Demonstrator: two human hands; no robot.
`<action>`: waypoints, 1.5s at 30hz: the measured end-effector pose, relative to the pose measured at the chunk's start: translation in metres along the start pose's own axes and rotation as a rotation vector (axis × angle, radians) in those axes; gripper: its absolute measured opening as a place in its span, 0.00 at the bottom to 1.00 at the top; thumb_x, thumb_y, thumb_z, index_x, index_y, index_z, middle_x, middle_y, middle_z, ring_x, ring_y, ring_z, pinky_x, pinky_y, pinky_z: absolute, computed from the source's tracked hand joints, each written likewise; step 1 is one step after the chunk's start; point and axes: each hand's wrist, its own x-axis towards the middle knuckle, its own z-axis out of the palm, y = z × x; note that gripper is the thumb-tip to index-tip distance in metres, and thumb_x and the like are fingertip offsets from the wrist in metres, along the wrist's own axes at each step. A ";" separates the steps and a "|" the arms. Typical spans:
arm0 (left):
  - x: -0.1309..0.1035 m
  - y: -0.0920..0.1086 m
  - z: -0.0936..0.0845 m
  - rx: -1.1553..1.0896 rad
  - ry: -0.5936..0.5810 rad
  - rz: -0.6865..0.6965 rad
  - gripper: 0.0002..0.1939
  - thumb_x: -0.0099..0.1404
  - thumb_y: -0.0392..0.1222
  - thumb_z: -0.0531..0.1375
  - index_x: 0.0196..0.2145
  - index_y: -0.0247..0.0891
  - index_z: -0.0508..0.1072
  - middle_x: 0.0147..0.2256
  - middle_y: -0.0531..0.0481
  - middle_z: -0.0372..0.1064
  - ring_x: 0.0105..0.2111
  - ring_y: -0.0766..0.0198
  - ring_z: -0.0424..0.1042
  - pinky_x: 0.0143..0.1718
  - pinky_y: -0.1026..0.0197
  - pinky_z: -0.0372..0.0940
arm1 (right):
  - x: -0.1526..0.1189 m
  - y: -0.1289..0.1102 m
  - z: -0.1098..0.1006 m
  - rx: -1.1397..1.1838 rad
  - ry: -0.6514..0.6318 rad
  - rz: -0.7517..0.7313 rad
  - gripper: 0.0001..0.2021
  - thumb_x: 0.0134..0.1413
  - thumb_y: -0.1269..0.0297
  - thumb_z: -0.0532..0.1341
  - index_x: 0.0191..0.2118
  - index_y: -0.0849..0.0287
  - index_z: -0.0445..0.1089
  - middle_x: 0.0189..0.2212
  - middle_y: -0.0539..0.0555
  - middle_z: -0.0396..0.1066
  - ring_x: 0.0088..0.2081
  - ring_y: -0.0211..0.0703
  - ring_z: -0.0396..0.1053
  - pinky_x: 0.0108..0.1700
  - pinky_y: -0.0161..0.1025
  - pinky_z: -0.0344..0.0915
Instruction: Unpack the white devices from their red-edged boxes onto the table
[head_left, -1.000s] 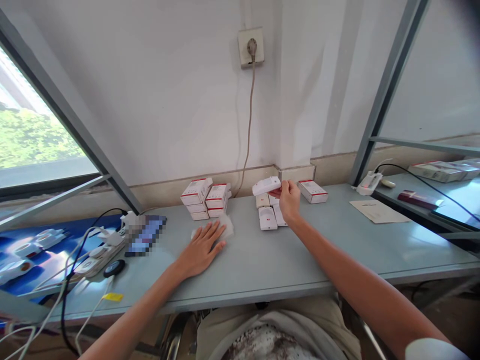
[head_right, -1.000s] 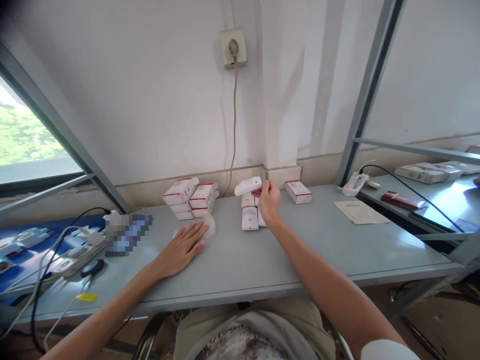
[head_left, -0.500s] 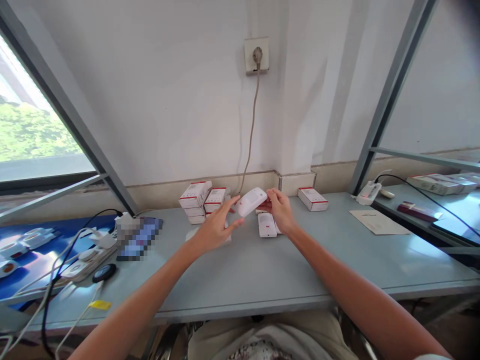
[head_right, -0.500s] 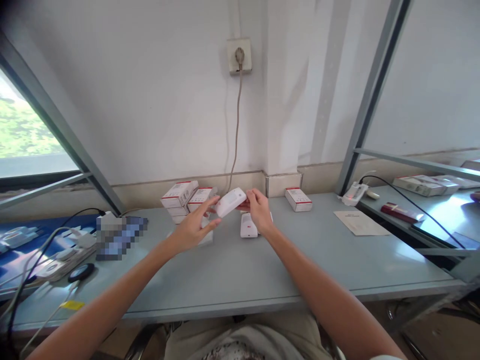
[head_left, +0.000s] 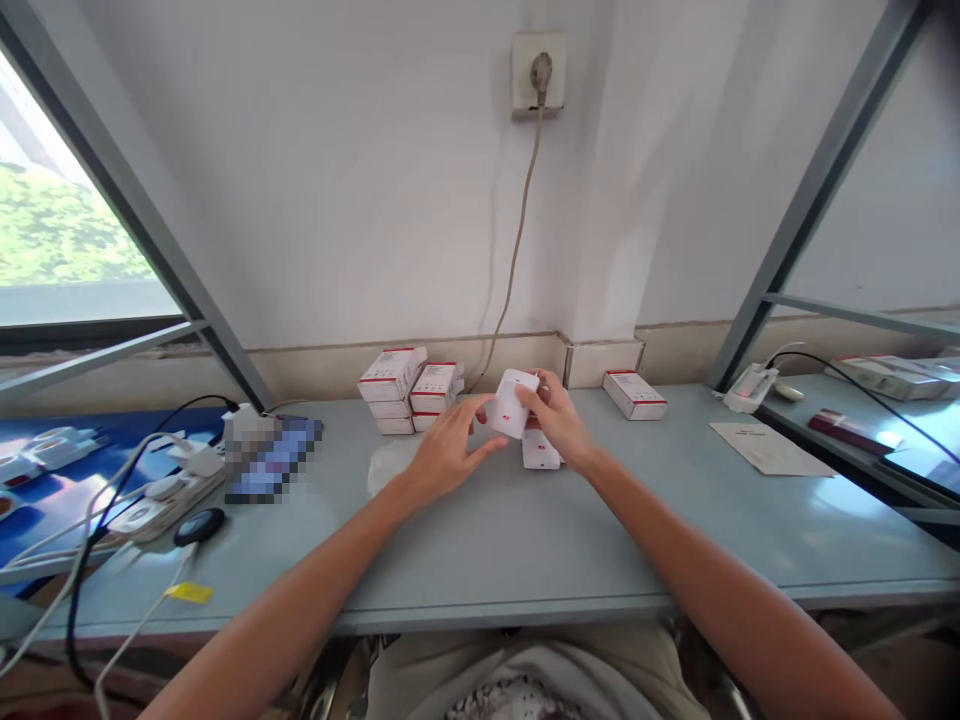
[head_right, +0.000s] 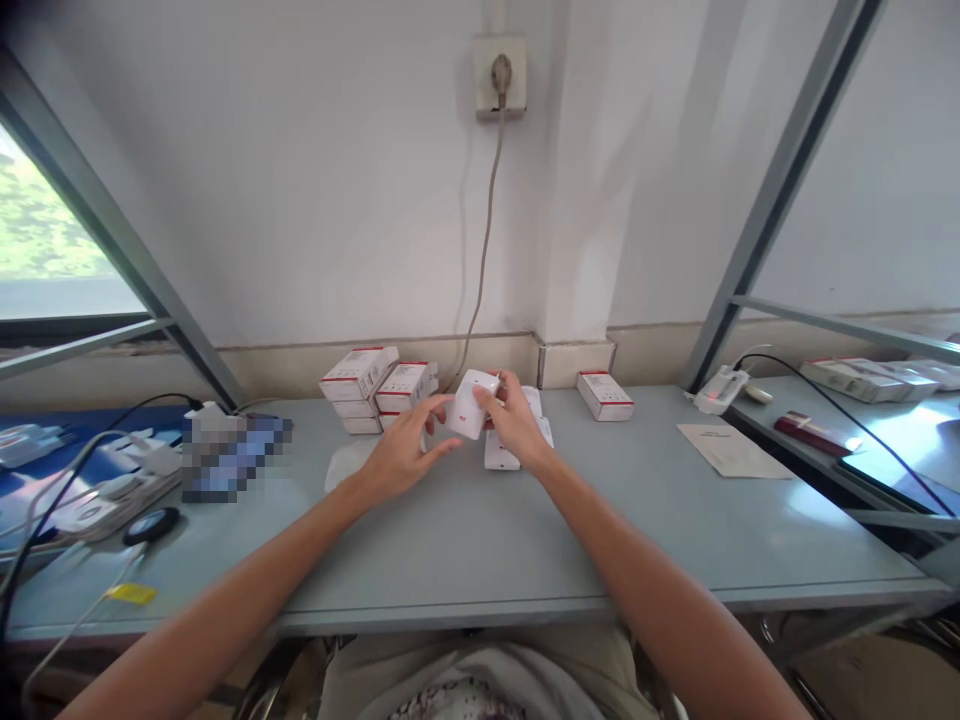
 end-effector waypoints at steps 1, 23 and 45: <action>-0.001 -0.004 -0.002 0.023 0.006 0.009 0.31 0.80 0.66 0.56 0.69 0.44 0.65 0.49 0.45 0.76 0.40 0.56 0.75 0.52 0.49 0.72 | 0.004 0.002 -0.005 -0.011 0.036 -0.011 0.28 0.59 0.43 0.71 0.58 0.49 0.68 0.47 0.52 0.80 0.40 0.44 0.78 0.36 0.39 0.78; 0.000 -0.021 -0.007 0.262 -0.179 -0.172 0.15 0.82 0.51 0.56 0.49 0.41 0.79 0.39 0.47 0.78 0.43 0.53 0.78 0.47 0.54 0.68 | 0.057 0.039 -0.124 -1.135 0.453 0.160 0.25 0.77 0.56 0.47 0.58 0.64 0.77 0.56 0.73 0.78 0.61 0.64 0.72 0.62 0.54 0.64; -0.001 -0.021 -0.003 0.213 -0.107 -0.180 0.14 0.81 0.50 0.58 0.52 0.41 0.79 0.40 0.48 0.76 0.42 0.54 0.77 0.43 0.55 0.68 | 0.035 0.025 -0.140 -1.558 0.738 0.084 0.34 0.68 0.59 0.60 0.71 0.78 0.60 0.67 0.86 0.63 0.73 0.79 0.55 0.68 0.70 0.55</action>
